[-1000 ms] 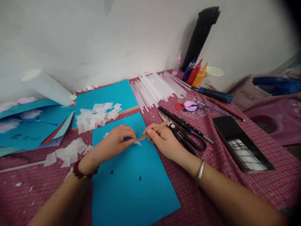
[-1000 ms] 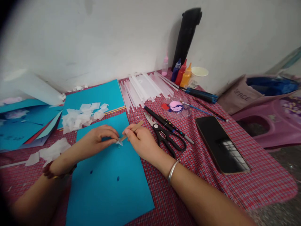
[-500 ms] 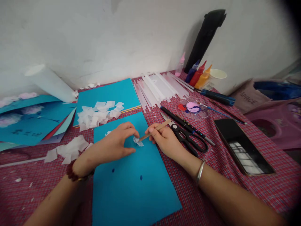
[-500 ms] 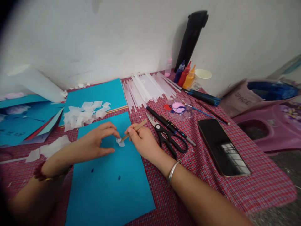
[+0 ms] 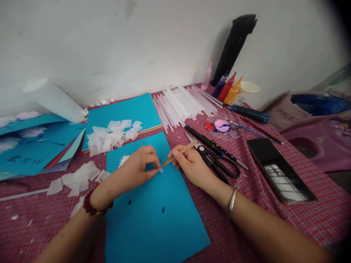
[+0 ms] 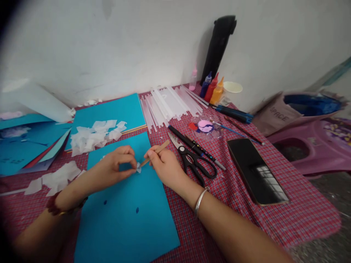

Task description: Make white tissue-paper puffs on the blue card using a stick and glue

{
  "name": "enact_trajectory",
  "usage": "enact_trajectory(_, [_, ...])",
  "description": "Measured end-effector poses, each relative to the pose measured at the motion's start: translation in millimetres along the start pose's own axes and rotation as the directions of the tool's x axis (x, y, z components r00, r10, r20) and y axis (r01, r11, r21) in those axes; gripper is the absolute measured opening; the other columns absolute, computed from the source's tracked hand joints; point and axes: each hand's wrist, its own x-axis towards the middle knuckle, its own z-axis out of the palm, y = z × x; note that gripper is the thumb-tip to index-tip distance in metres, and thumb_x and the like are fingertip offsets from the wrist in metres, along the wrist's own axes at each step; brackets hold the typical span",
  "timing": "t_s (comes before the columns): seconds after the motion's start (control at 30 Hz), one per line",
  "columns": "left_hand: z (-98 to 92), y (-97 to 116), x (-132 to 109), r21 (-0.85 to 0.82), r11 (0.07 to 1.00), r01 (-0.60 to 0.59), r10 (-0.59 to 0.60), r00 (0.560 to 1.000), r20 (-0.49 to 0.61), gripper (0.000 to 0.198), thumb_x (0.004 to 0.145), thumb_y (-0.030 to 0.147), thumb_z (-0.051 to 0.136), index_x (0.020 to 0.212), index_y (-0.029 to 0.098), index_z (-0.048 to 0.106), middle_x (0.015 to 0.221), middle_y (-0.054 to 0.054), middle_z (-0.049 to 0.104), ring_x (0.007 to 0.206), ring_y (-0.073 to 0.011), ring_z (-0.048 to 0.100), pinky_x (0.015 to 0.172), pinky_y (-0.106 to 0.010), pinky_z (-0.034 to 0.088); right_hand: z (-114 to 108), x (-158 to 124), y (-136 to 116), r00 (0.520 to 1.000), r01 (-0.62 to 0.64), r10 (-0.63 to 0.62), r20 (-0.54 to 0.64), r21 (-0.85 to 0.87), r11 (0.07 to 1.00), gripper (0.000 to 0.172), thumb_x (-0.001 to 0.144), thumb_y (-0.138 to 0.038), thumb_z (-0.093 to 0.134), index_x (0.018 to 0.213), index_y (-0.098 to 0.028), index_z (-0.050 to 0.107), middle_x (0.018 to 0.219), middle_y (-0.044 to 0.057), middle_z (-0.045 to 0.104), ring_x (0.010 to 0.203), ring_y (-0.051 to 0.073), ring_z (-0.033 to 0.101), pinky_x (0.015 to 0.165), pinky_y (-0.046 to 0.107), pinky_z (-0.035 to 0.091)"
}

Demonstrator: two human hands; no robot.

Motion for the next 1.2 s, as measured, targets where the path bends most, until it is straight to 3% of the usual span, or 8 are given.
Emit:
enact_trajectory(0.3, [6.1, -4.0, 5.1, 0.059, 0.992, 0.11, -0.109, 0.994, -0.026, 0.01, 0.081, 0.023, 0.061, 0.073, 0.019, 0.063, 0.079, -0.001, 0.057, 0.083, -0.0174, 0.054, 0.074, -0.03, 0.041, 1.4, 0.7, -0.9, 1.0, 0.006, -0.006, 0.022, -0.004, 1.0, 0.023, 0.092, -0.027, 0.043, 0.081, -0.016, 0.06, 0.06, -0.002, 0.052, 0.053, 0.011, 0.049, 0.052, 0.023, 0.038])
enact_trajectory(0.43, [6.0, -4.2, 5.6, 0.081, 0.982, 0.172, -0.17, 0.985, -0.03, 0.013, 0.081, 0.025, 0.06, 0.071, 0.018, 0.062, 0.075, -0.001, 0.056, 0.079, -0.0174, 0.054, 0.069, -0.029, 0.04, -3.6, 1.5, -2.2, 0.998, -0.026, 0.032, -0.059, 0.097, 0.995, 0.026, 0.092, -0.031, 0.044, 0.08, -0.016, 0.061, 0.061, -0.001, 0.055, 0.054, 0.011, 0.051, 0.052, 0.023, 0.04])
enact_trajectory(0.53, [6.6, -4.1, 5.3, 0.09, 0.979, 0.182, -0.18, 0.983, -0.032, 0.013, 0.081, 0.024, 0.059, 0.071, 0.018, 0.062, 0.074, -0.001, 0.055, 0.077, -0.0171, 0.054, 0.068, -0.028, 0.04, -6.3, 1.6, -2.9, 0.996, -0.022, 0.034, -0.083, 0.149, 0.989, 0.027, 0.091, -0.034, 0.045, 0.078, -0.016, 0.061, 0.06, -0.002, 0.054, 0.053, 0.011, 0.051, 0.052, 0.023, 0.04])
enact_trajectory(0.7, [7.8, -2.8, 5.7, 0.109, 0.978, 0.18, -0.178, 0.984, -0.022, 0.013, 0.081, 0.02, 0.056, 0.071, 0.017, 0.064, 0.074, -0.002, 0.057, 0.077, -0.0173, 0.056, 0.069, -0.028, 0.041, -1.6, 1.5, 0.7, 0.999, -0.028, 0.03, -0.03, 0.084, 0.996, 0.026, 0.091, -0.033, 0.044, 0.081, -0.016, 0.061, 0.061, -0.001, 0.054, 0.054, 0.012, 0.05, 0.052, 0.024, 0.038])
enact_trajectory(0.8, [-5.8, 0.4, 1.7, 0.107, 0.982, 0.154, -0.149, 0.988, -0.045, 0.019, 0.085, 0.02, 0.049, 0.081, 0.018, 0.067, 0.081, -0.004, 0.063, 0.081, -0.0182, 0.059, 0.074, -0.03, 0.044, 1.4, 2.3, 3.2, 0.999, -0.03, 0.031, -0.017, 0.047, 0.998, 0.025, 0.091, -0.033, 0.043, 0.081, -0.016, 0.059, 0.061, -0.001, 0.053, 0.053, 0.012, 0.05, 0.051, 0.024, 0.038])
enact_trajectory(0.97, [-57.5, 10.4, -26.2, 0.106, 0.957, 0.268, -0.216, 0.91, -0.355, 0.025, 0.087, 0.033, 0.048, 0.101, 0.02, 0.064, 0.096, -0.005, 0.068, 0.087, -0.0197, 0.061, 0.076, -0.03, 0.046, 1.3, 3.5, 5.2, 1.0, -0.012, 0.013, -0.018, 0.041, 0.999, 0.026, 0.09, -0.035, 0.043, 0.082, -0.016, 0.06, 0.061, -0.001, 0.053, 0.054, 0.013, 0.051, 0.053, 0.025, 0.04])
enact_trajectory(1.07, [-75.7, 10.8, -55.3, 0.163, 0.933, 0.32, -0.25, 0.905, -0.345, 0.021, 0.086, 0.032, 0.05, 0.094, 0.02, 0.065, 0.089, -0.003, 0.068, 0.08, -0.0178, 0.061, 0.07, -0.027, 0.046, 0.5, 2.8, 6.4, 0.999, -0.018, 0.019, -0.034, 0.038, 0.999, 0.029, 0.088, -0.04, 0.046, 0.082, -0.016, 0.061, 0.062, 0.0, 0.056, 0.056, 0.014, 0.053, 0.054, 0.026, 0.041])
enact_trajectory(1.2, [-68.4, -7.2, -99.9, 0.226, 0.879, 0.419, -0.356, 0.894, -0.274, 0.02, 0.086, 0.027, 0.047, 0.081, 0.017, 0.064, 0.081, -0.003, 0.066, 0.074, -0.0162, 0.06, 0.066, -0.026, 0.045, -2.1, 2.3, 10.0, 0.998, -0.043, 0.046, -0.052, 0.058, 0.997, 0.033, 0.085, -0.046, 0.052, 0.081, -0.016, 0.063, 0.062, 0.001, 0.058, 0.056, 0.015, 0.054, 0.055, 0.027, 0.043])
